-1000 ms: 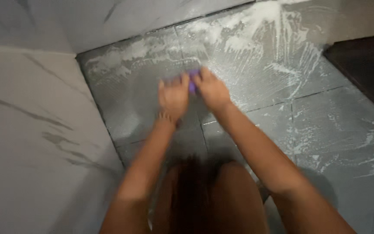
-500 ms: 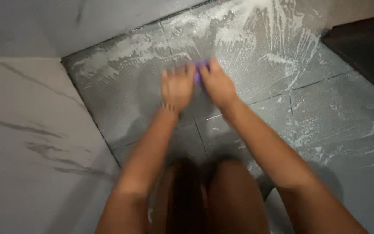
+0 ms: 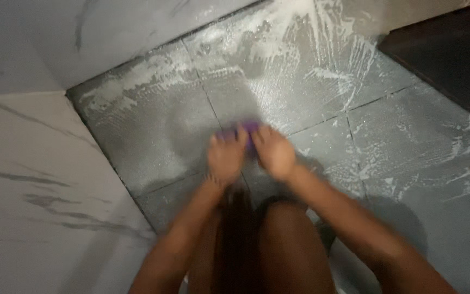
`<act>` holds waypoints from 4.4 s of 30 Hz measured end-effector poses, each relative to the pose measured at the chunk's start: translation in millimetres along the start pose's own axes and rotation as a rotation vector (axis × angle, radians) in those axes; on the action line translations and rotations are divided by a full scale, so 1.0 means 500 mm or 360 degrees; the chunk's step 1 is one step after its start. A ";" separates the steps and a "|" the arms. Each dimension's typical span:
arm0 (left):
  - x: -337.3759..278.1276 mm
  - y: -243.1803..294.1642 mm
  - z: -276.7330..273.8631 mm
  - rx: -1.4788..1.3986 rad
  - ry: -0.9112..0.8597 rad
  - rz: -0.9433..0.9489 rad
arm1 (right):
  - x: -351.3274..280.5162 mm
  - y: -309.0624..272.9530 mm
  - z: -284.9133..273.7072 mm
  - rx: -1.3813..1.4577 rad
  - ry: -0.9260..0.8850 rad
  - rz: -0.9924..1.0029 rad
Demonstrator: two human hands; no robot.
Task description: The person scrubs the tiled bathroom floor using a purple sponge, focusing on the corner and grout lines. They move around the floor area, scrubbing different sections and the drain cover.
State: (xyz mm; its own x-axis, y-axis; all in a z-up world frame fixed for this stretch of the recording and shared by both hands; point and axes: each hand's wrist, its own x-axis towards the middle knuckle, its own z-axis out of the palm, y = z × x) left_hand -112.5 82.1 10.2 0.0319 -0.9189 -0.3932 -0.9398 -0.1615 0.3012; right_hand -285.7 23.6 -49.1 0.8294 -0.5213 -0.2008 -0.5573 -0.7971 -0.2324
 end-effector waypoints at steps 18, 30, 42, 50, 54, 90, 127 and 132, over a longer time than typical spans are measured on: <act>0.277 0.065 -0.088 0.0212 0.0776 0.0153 | 0.191 0.109 -0.126 -0.0251 0.0330 0.0666; 0.069 0.110 -0.011 0.0207 -0.0017 0.0391 | -0.055 -0.032 0.027 -0.0190 0.0464 0.0579; 0.344 0.185 -0.117 0.0293 0.0674 0.0299 | 0.153 0.210 -0.159 0.0069 0.0145 0.1127; 0.120 0.156 -0.074 0.0186 -0.0259 0.0354 | -0.045 -0.011 -0.025 -0.0067 0.0570 0.1055; 0.094 0.159 -0.022 0.0260 -0.0100 0.0460 | -0.081 -0.032 0.001 -0.0010 0.0487 0.1129; -0.032 0.151 0.115 0.0407 0.0382 0.0063 | -0.108 -0.070 0.035 -0.0113 0.0487 0.0970; -0.144 0.216 0.099 0.0654 0.0436 -0.0008 | -0.592 0.111 -0.726 -0.0109 -0.0285 0.0376; -0.195 0.246 0.055 0.0068 -0.0687 -0.0659 | -0.867 0.066 -0.760 -0.0076 -0.0015 0.0371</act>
State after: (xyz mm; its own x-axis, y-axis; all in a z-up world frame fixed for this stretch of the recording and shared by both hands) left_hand -240.7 161.7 61.5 0.2654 -0.5519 -0.7906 -0.8919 -0.4520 0.0161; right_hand -648.9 107.7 392.0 0.6782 -0.6900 -0.2530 -0.7308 -0.6694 -0.1336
